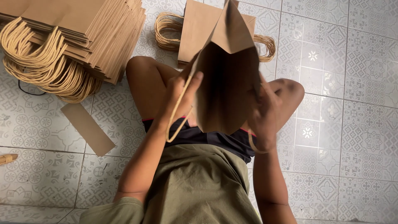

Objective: Shaping and stacking brown paper bags with handles.

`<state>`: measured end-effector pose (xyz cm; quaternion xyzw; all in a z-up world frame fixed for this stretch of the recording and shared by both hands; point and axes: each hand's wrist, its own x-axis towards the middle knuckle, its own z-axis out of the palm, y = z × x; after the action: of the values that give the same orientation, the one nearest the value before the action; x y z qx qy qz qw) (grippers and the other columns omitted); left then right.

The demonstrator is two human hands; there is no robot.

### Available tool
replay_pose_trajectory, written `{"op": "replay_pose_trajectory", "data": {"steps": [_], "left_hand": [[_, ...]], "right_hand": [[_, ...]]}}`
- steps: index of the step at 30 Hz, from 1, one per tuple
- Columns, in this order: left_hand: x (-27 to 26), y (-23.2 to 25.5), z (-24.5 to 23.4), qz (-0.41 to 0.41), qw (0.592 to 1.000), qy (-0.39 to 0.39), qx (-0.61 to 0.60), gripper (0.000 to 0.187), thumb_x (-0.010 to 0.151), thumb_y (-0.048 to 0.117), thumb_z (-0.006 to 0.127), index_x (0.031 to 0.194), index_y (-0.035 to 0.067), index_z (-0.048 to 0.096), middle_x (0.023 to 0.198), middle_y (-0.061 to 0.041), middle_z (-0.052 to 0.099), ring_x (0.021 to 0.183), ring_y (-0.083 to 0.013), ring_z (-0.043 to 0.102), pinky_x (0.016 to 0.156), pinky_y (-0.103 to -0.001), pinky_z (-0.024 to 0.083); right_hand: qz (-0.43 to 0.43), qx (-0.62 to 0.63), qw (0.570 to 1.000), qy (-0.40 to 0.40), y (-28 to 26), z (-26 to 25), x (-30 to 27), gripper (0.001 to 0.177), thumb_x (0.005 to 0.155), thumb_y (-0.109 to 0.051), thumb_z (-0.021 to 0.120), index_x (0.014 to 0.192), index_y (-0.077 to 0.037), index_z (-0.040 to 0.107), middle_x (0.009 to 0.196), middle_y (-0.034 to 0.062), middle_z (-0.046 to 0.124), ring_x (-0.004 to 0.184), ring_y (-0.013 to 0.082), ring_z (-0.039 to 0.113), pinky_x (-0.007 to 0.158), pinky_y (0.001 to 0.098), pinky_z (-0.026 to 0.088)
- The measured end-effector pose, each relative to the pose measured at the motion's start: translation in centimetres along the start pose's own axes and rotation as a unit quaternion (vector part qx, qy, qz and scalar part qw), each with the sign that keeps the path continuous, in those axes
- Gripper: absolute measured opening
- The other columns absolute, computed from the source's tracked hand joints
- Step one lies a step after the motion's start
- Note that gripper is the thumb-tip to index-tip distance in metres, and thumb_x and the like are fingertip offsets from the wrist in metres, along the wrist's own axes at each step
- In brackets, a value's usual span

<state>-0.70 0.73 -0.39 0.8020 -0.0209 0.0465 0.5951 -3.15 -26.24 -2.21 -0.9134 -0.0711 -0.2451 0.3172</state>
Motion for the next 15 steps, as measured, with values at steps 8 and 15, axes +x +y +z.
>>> {"op": "replay_pose_trajectory", "data": {"steps": [8,15], "left_hand": [[-2.2,-8.0,-1.3,-0.105,0.961,0.013,-0.255,0.043,0.099,0.032,0.049,0.140,0.031,0.061,0.116,-0.005,0.076,0.099,-0.0233,0.074,0.093,-0.036,0.050],[-2.8,-16.6,-3.3,-0.197,0.868,0.023,-0.455,0.041,0.100,0.043,0.048,0.136,0.031,0.065,0.117,-0.002,0.076,0.101,-0.0191,0.073,0.100,-0.034,0.044]], "right_hand": [[-0.092,0.194,0.971,-0.102,-5.8,3.1,1.0,0.089,0.091,-0.068,0.057,0.158,-0.011,0.042,0.166,0.0205,0.035,0.151,0.0463,0.034,0.126,0.0609,0.022],[-0.036,0.023,0.999,0.034,2.1,0.1,4.8,0.040,0.109,-0.032,0.060,0.141,-0.008,0.059,0.152,0.0149,0.053,0.131,0.0389,0.060,0.118,0.0510,0.036]]}}
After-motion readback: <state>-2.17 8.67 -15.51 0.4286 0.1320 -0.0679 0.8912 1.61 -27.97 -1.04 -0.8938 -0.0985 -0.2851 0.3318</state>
